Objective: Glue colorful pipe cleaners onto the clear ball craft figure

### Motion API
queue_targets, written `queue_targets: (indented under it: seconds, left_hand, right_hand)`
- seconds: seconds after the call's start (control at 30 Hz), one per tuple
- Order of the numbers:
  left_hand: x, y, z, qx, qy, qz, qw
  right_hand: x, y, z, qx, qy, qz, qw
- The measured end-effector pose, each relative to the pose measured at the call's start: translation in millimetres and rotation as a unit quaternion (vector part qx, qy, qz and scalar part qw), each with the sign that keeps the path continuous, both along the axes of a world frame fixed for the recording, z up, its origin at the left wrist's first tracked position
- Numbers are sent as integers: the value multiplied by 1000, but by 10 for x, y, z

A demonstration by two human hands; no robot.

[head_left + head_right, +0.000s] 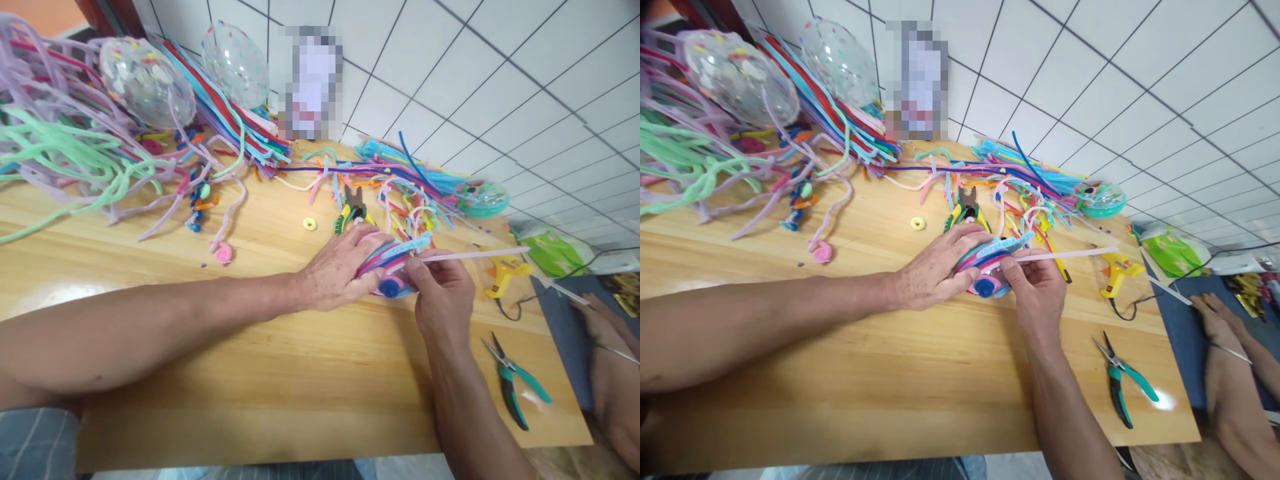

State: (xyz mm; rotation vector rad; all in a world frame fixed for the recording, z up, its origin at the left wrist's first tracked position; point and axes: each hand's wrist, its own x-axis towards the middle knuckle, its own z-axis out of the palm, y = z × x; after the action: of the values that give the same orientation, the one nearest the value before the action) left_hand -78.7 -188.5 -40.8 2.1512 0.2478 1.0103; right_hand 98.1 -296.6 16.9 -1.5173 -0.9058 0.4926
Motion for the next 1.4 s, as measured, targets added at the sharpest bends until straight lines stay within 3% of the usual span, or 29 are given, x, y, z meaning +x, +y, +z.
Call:
queue_targets:
  seconds: [0.93, 1.4]
  left_hand:
    - [-46, 9, 75, -2, -5, -18, 1000]
    - [-2, 22, 4, 10, -5, -5, 1000]
  right_hand:
    - [-7, -18, 37, -23, -11, 18, 1000]
    - [-12, -18, 26, -17, -1, 17, 1000]
